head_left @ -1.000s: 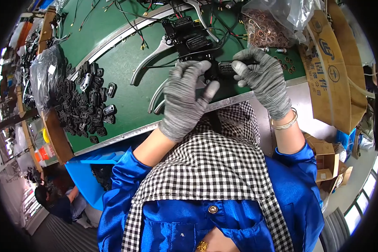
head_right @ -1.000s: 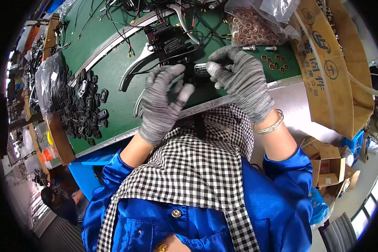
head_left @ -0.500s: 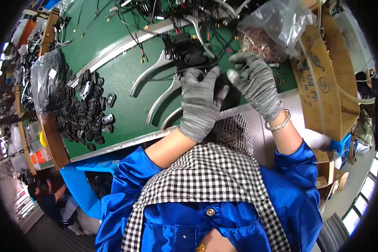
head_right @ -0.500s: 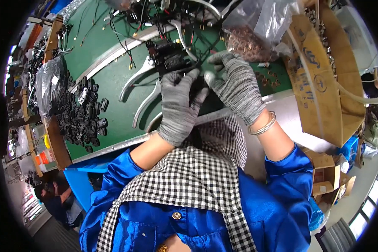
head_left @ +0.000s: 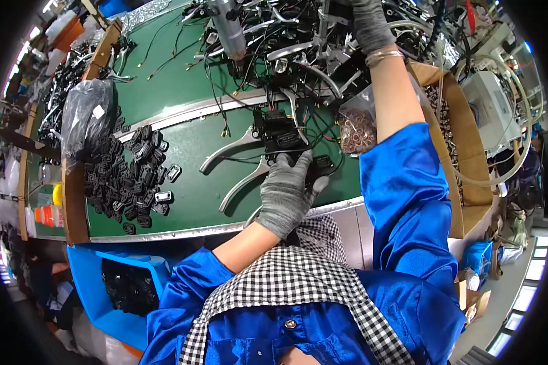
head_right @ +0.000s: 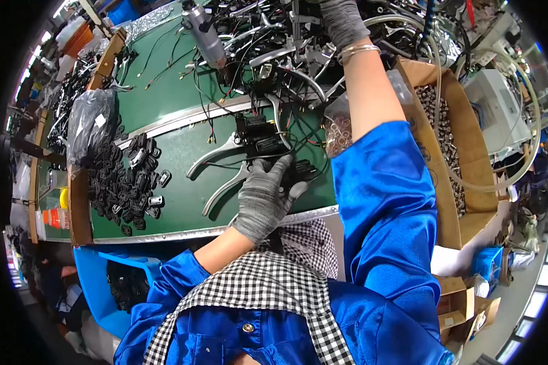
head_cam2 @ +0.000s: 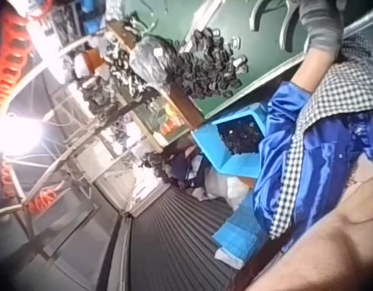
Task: The person is seen assembling small metal components at a factory workbench using screws and an air screwdriver.
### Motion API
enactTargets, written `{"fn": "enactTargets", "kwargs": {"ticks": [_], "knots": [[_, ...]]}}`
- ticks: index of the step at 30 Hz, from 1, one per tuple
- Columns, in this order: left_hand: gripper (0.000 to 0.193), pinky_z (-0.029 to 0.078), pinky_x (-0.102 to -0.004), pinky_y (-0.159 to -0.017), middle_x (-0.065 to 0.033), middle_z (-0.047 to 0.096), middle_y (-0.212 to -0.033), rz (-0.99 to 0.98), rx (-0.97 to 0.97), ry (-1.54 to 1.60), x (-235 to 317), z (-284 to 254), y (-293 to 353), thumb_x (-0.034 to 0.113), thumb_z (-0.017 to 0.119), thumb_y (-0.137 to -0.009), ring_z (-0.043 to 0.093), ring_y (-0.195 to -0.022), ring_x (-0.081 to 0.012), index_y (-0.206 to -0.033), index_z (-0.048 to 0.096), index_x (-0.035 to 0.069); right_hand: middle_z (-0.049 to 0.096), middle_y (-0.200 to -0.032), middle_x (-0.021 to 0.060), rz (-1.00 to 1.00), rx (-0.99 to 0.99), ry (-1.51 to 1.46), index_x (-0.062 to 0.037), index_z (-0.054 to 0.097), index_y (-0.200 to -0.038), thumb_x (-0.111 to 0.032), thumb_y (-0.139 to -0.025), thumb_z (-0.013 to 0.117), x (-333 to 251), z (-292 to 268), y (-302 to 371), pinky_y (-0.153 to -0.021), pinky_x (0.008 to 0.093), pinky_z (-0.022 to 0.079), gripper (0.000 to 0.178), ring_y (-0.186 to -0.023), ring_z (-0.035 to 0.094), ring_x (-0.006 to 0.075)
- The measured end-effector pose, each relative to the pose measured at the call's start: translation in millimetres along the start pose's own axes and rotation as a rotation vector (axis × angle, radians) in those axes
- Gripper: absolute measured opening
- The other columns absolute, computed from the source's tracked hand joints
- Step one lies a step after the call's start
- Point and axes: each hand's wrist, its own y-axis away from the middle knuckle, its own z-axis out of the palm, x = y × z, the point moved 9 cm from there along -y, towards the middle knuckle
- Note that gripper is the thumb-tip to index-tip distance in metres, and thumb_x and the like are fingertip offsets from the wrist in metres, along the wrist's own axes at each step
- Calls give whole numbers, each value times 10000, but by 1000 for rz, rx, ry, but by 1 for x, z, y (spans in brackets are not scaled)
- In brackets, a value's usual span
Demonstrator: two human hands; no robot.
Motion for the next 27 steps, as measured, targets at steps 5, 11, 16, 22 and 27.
{"fn": "enactTargets", "kwargs": {"ticks": [5, 11, 16, 22, 27], "knots": [[561, 510, -440, -830, -230, 510, -1143, 51, 85, 41, 3, -1, -6, 385, 728, -806, 587, -971, -382, -1277, 571, 122, 624, -1197, 116, 144, 44, 14, -20, 529, -1289, -189, -919, 633, 9, -65, 91, -943, 329, 465, 420, -1063, 594, 229], [431, 543, -442, -745, -233, 505, -1142, -75, -34, -62, -8, 16, -17, 428, 663, -842, 637, -886, -362, -1195, 616, 185, 626, -1193, 115, 235, 103, 19, -20, 530, -1288, -187, -921, 629, -16, -69, 186, -940, 328, 466, 415, -1060, 595, 228], [395, 549, -426, -738, -217, 508, -1119, -52, -13, -165, -1, 22, -13, 414, 663, -846, 644, -868, -350, -1172, 629, 194, 627, -1190, 114, 243, 150, 20, -20, 531, -1287, -185, -922, 626, -33, -79, 209, -938, 327, 467, 411, -1057, 597, 228], [394, 551, -431, -743, -217, 511, -1127, -8, 24, -133, -5, 23, -9, 410, 659, -854, 643, -883, -355, -1174, 631, 182, 629, -1187, 113, 246, 158, -15, -20, 532, -1285, -182, -924, 622, -28, -64, 211, -935, 326, 468, 406, -1054, 599, 227], [400, 552, -430, -746, -229, 512, -1148, 10, 18, -129, 0, 25, -12, 404, 656, -857, 645, -886, -357, -1180, 631, 169, 630, -1184, 112, 260, 174, -16, -19, 533, -1284, -180, -925, 619, -34, -75, 221, -933, 325, 469, 403, -1051, 600, 227]]}}
